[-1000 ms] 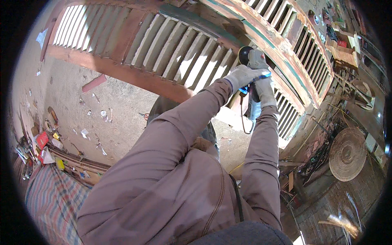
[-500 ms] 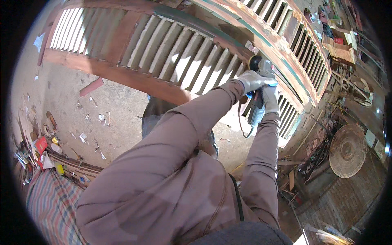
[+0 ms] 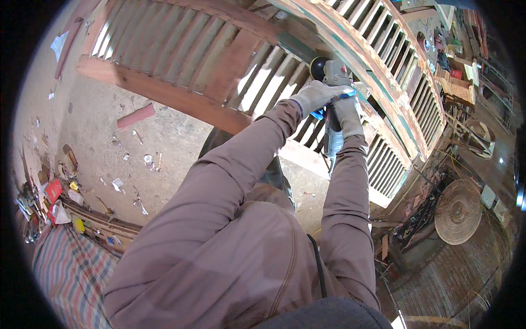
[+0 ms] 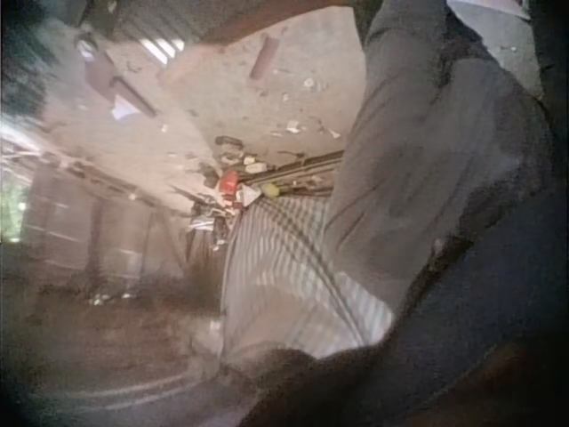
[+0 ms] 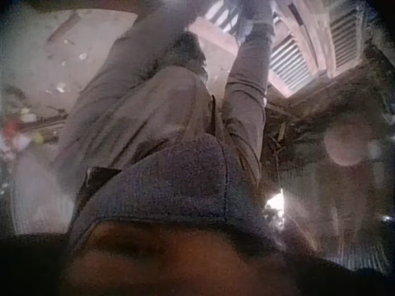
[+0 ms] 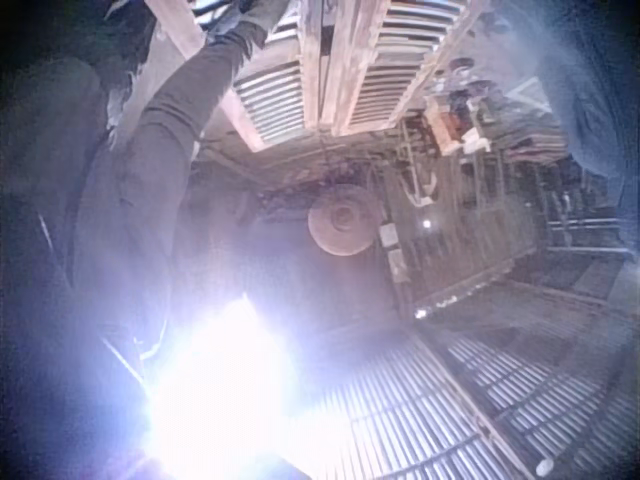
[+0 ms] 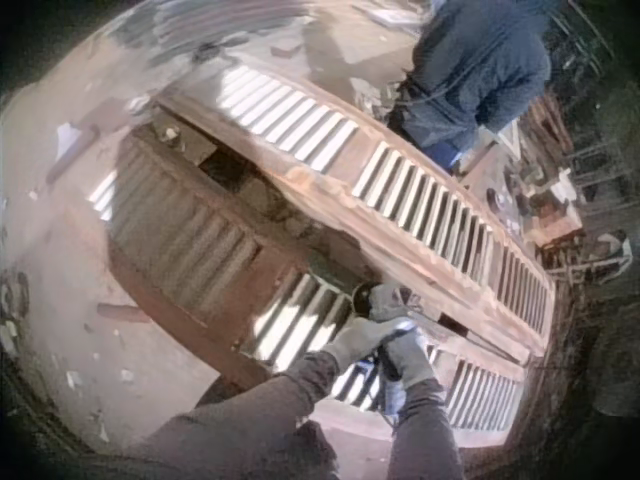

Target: The person applies a brown substance to a wooden slatted panel using a yellow scraper, then uses an orbital sander to smooth the surface. The person works on the panel's frame and slats, moving the sander systematically across the wood.

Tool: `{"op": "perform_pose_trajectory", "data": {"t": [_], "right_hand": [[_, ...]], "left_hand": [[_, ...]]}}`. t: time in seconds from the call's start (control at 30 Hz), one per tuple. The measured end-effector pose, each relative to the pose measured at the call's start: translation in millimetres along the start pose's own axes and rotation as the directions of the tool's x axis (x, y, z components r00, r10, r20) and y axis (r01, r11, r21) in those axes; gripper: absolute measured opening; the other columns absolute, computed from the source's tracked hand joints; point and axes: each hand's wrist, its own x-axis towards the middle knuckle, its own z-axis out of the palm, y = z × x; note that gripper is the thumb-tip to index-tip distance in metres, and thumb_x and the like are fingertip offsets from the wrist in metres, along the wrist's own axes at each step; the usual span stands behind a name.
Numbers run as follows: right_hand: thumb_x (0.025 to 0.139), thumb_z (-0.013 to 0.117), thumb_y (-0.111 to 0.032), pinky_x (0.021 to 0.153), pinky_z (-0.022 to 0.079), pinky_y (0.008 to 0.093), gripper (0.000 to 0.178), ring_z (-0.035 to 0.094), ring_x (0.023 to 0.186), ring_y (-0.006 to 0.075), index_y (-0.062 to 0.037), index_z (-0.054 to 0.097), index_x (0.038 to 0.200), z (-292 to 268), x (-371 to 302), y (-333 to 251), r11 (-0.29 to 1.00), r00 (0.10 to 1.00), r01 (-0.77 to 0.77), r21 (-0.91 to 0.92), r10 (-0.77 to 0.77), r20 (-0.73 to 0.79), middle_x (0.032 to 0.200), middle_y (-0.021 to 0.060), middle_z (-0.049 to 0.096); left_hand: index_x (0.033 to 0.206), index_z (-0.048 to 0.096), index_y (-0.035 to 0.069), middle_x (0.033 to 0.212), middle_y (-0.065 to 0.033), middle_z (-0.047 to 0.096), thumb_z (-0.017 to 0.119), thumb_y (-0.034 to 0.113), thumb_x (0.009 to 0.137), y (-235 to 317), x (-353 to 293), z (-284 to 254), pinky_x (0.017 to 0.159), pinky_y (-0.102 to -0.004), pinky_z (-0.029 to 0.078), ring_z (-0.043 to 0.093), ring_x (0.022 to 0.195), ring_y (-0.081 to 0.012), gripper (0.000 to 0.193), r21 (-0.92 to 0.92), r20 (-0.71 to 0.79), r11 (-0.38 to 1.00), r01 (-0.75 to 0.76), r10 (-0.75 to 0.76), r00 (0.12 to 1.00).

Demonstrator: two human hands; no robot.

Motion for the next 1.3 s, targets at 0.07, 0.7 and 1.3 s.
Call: {"op": "perform_pose_trajectory", "data": {"t": [0.07,0.7,1.3], "right_hand": [[0.093,0.066,-0.041,0.083,0.057,0.0436,0.047,0.073,0.095,0.0317,-0.0061,0.070,0.124,14,7,-28,1.000,1.000,0.016,-0.019,-0.015,0.023,0.110,0.0179,0.076],[0.087,0.070,-0.044,0.094,0.056,0.0434,0.057,0.072,0.115,0.0353,-0.0059,0.070,0.130,14,3,-1,0.989,0.992,-0.125,-0.083,0.125,-0.015,0.123,0.0221,0.074],[0.089,0.068,-0.041,0.091,0.056,0.0446,0.047,0.073,0.110,0.0362,-0.0059,0.074,0.120,12,5,26,0.991,0.994,-0.026,-0.132,0.012,-0.110,0.120,0.0194,0.075]], "left_hand": [[0.112,0.074,-0.006,0.096,-0.0090,0.073,0.084,0.064,0.078,2,-6,-26,0.070,-0.0282,0.057,0.070,0.080,-0.0150,0.079,-0.065,0.025,0.998,0.013,-0.012,1.000],[0.113,0.074,-0.007,0.103,-0.0125,0.075,0.085,0.064,0.077,2,-2,-14,0.072,-0.0305,0.059,0.073,0.087,-0.0178,0.080,-0.033,0.013,0.997,0.072,-0.072,0.997],[0.111,0.076,-0.009,0.097,-0.0154,0.075,0.082,0.071,0.075,-16,23,0,0.069,-0.0345,0.058,0.072,0.080,-0.0204,0.088,-0.032,0.051,0.999,-0.043,0.044,0.998]]}}
